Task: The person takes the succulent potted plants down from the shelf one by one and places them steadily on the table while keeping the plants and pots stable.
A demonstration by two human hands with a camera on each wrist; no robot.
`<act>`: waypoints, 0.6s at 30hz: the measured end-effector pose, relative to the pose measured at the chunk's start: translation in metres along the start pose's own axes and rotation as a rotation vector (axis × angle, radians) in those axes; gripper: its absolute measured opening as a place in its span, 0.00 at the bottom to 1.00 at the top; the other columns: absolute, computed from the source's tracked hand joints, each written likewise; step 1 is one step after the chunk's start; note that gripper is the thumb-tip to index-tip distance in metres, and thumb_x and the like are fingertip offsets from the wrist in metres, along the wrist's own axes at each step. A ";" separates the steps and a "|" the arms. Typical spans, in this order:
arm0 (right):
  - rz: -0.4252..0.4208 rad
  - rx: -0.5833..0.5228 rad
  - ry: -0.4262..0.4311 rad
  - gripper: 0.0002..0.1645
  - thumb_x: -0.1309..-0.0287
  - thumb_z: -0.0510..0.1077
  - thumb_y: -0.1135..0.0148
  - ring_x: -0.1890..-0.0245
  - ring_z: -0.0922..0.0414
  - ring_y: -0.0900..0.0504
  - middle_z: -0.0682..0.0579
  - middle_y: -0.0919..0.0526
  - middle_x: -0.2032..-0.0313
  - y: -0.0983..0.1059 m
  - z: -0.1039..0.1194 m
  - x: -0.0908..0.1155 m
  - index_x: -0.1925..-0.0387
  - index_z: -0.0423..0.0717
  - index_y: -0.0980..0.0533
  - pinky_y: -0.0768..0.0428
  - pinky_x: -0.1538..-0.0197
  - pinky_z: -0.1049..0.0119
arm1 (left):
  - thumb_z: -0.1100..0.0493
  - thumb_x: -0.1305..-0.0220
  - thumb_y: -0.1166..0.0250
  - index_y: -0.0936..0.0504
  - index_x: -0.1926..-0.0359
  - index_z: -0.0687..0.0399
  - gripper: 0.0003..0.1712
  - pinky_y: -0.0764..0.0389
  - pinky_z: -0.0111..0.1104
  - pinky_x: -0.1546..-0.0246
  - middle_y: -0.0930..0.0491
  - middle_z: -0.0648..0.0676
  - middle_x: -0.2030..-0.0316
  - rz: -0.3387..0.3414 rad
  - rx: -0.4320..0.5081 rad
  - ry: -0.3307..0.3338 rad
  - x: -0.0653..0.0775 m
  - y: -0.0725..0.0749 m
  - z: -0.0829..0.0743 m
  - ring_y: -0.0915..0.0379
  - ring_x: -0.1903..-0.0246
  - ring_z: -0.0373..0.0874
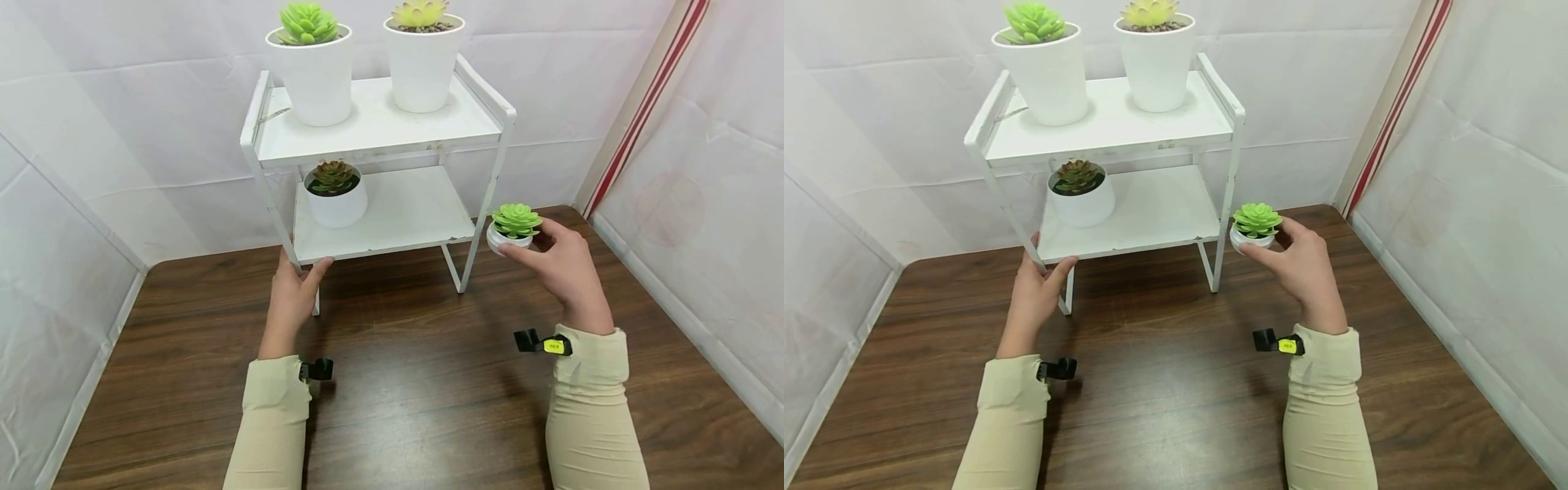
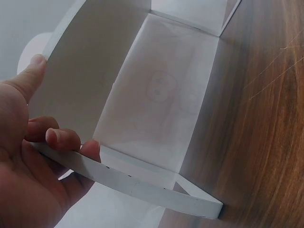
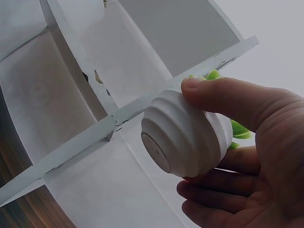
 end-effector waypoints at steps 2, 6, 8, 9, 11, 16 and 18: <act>0.002 0.008 -0.002 0.43 0.52 0.64 0.29 0.48 0.53 0.21 0.45 0.20 0.46 0.000 -0.001 -0.001 0.38 0.48 0.28 0.29 0.57 0.81 | 0.31 0.40 0.41 0.53 0.24 0.43 0.51 0.24 0.51 0.44 0.35 0.63 0.32 -0.001 -0.004 0.004 0.000 0.000 0.000 0.27 0.41 0.56; 0.006 0.014 -0.005 0.44 0.52 0.65 0.29 0.46 0.52 0.21 0.46 0.20 0.45 -0.001 -0.003 -0.002 0.38 0.48 0.28 0.25 0.53 0.73 | 0.31 0.39 0.41 0.55 0.24 0.43 0.51 0.25 0.51 0.43 0.37 0.64 0.31 0.007 0.005 0.024 0.000 0.000 0.002 0.28 0.39 0.57; 0.005 0.013 -0.006 0.44 0.52 0.65 0.29 0.46 0.51 0.21 0.45 0.21 0.45 -0.001 -0.003 -0.002 0.38 0.48 0.28 0.24 0.50 0.65 | 0.32 0.39 0.41 0.56 0.24 0.42 0.52 0.25 0.51 0.42 0.38 0.64 0.31 0.011 0.011 0.030 0.000 0.000 0.002 0.29 0.39 0.58; 0.004 0.012 -0.008 0.44 0.52 0.65 0.29 0.45 0.51 0.21 0.45 0.21 0.45 -0.001 -0.004 -0.002 0.38 0.48 0.28 0.23 0.48 0.62 | 0.32 0.39 0.41 0.56 0.23 0.42 0.52 0.25 0.51 0.42 0.38 0.64 0.30 0.012 0.012 0.031 0.000 0.000 0.002 0.29 0.39 0.58; 0.001 0.010 -0.010 0.44 0.53 0.65 0.29 0.45 0.50 0.22 0.45 0.21 0.45 -0.002 -0.005 -0.003 0.38 0.48 0.28 0.23 0.46 0.56 | 0.32 0.39 0.41 0.56 0.23 0.43 0.52 0.25 0.51 0.43 0.38 0.64 0.31 0.013 0.012 0.031 0.000 0.000 0.002 0.28 0.39 0.58; -0.003 -0.003 -0.015 0.45 0.53 0.65 0.28 0.41 0.48 0.23 0.43 0.22 0.43 -0.003 -0.009 -0.005 0.38 0.47 0.28 0.24 0.42 0.50 | 0.32 0.39 0.41 0.55 0.24 0.43 0.52 0.24 0.52 0.45 0.36 0.65 0.32 0.016 0.010 0.029 0.000 -0.001 0.000 0.26 0.42 0.57; -0.005 -0.006 -0.018 0.46 0.54 0.66 0.28 0.40 0.48 0.24 0.43 0.23 0.42 -0.004 -0.010 -0.006 0.38 0.47 0.28 0.24 0.41 0.49 | 0.31 0.39 0.41 0.55 0.24 0.43 0.52 0.24 0.52 0.45 0.36 0.64 0.32 0.014 0.007 0.029 0.000 0.000 0.000 0.26 0.41 0.57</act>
Point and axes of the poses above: each hand's wrist, its own x-axis away from the middle knuckle, its own y-axis out of the back of the hand, z = x × y, the point moved 3 cm from there along -x, towards the middle knuckle
